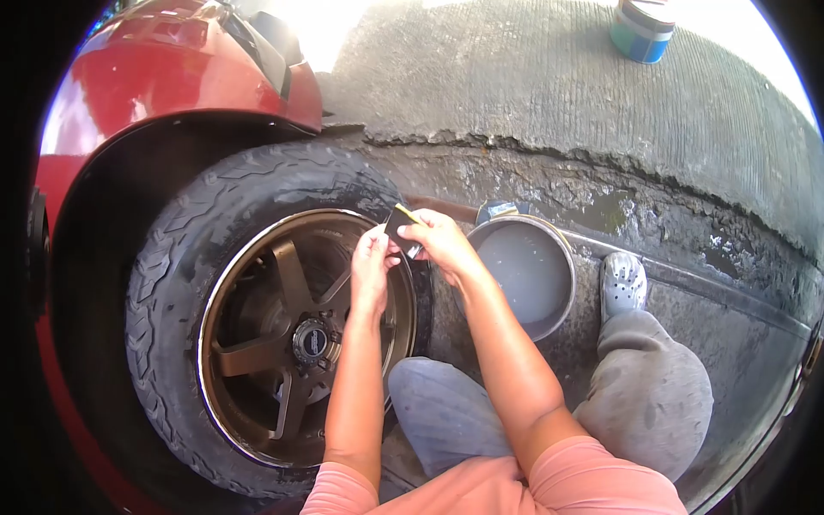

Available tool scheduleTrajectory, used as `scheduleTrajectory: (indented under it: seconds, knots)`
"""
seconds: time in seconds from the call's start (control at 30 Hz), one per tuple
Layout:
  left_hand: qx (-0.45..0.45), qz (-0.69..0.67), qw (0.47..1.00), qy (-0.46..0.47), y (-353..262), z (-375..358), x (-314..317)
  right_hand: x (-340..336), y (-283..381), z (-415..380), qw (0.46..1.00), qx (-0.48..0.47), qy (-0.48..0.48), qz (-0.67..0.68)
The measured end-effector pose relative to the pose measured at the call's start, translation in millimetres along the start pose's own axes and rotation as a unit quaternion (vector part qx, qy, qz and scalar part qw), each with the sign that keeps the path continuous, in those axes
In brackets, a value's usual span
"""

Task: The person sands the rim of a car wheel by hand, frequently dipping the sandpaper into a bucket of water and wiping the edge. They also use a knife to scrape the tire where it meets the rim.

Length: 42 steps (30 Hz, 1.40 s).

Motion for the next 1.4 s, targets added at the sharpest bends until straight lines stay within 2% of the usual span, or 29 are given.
scheduleTrajectory:
  seconds: [0.03,0.07,0.1,0.13,0.17,0.2,0.23,0.27,0.33,0.37,0.47,0.5,0.6,0.63,0.67,0.73,0.77,0.87,1.07,1.1,1.2,1.3,1.37,1.4]
  knots:
    - [-0.012,0.071,0.997,-0.013,13.6,-4.3,2.1,-9.7,-11.7,6.2,0.999,-0.002,-0.044,-0.004]
    - [0.031,0.213,0.977,0.004,48.1,-6.0,-6.0,-13.9,-15.2,8.7,0.995,-0.033,-0.084,-0.038]
    - [0.026,0.376,0.924,0.065,57.4,-20.4,6.0,-24.8,-33.0,23.5,0.981,-0.1,-0.126,-0.109]
    - [0.023,0.527,0.84,0.126,68.5,-35.8,16.2,-32.2,-47.2,34.1,0.955,-0.165,-0.168,-0.18]
    - [0.07,0.587,0.786,0.183,83.2,-50.7,21.7,-30.8,-60.1,35.1,0.961,-0.092,-0.174,-0.194]
    - [0.118,0.638,0.722,0.239,104.7,-63.6,23.7,-15.2,-44.5,16.9,0.96,-0.009,-0.164,-0.227]
    - [0.122,0.674,0.664,0.299,128.0,-73.2,19.3,-13.6,-55.6,19.8,0.939,-0.062,-0.193,-0.277]
    - [0.126,0.695,0.632,0.319,142.9,-76.4,13.3,-11.8,-71.5,24.5,0.912,-0.115,-0.221,-0.326]
    - [0.136,0.73,0.569,0.353,160.0,-77.3,8.5,-4.8,-85.8,27.9,0.913,-0.096,-0.216,-0.333]
    - [0.086,0.717,0.583,0.373,170.7,-71.7,-1.3,-4.6,-94.6,28.7,0.914,-0.074,-0.228,-0.329]
    - [0.079,0.714,0.593,0.365,207.4,-55.7,-17.5,6.3,-84.5,34.0,0.895,-0.13,-0.242,-0.352]
    - [0.086,0.714,0.597,0.355,205.4,-55.0,-11.9,11.3,-79.5,38.0,0.887,-0.115,-0.237,-0.38]
    - [0.037,0.625,0.71,0.323,195.4,-50.8,-1.8,23.7,-69.7,49.3,0.853,-0.137,-0.262,-0.431]
    - [0.055,0.646,0.694,0.314,217.7,-46.5,-7.7,27.7,-69.2,52.8,0.853,-0.124,-0.266,-0.431]
    - [0.09,0.687,0.656,0.3,238.3,-45.5,-14.1,33.1,-67.7,53.6,0.848,-0.131,-0.276,-0.433]
    - [0.16,0.757,0.573,0.27,240.2,-46.6,-9.3,41.1,-69.9,57.2,0.844,-0.144,-0.283,-0.432]
    - [0.168,0.711,0.629,0.266,238.6,-49.6,-12.1,45.9,-71.8,56.1,0.84,-0.157,-0.285,-0.435]
    - [0.185,0.68,0.661,0.257,240.4,-50.2,-14.7,48.7,-79.6,56.2,0.825,-0.208,-0.29,-0.438]
    - [0.192,0.678,0.662,0.256,243.8,-52.1,-15.7,47.3,-81.1,54.3,0.803,-0.254,-0.307,-0.443]
    - [0.2,0.697,0.639,0.254,244.9,-52.3,-16.5,45.8,-80.3,54.9,0.799,-0.263,-0.304,-0.447]
    - [0.185,0.673,0.666,0.264,249.7,-50.0,-19.7,50.1,-71.3,57.5,0.789,-0.288,-0.306,-0.448]
    - [0.12,0.559,0.778,0.26,257.6,-45.1,-24.3,53.6,-69.1,56.9,0.783,-0.291,-0.309,-0.455]
    - [0.045,0.541,0.79,0.284,263.8,-47.8,-26.7,50.5,-75.9,57.8,0.778,-0.291,-0.314,-0.459]
    - [0.037,0.535,0.795,0.284,264.6,-44.8,-27.4,50.0,-76.5,59.5,0.785,-0.28,-0.315,-0.455]
Point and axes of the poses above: each hand's wrist, its own z-axis towards the middle knuckle, its own x-axis out of the palm, y = z × x, the point moved 7 cm from there along z, towards the middle knuckle, and after that the axes turned 11 degrees about y, right-handed, at the moved point
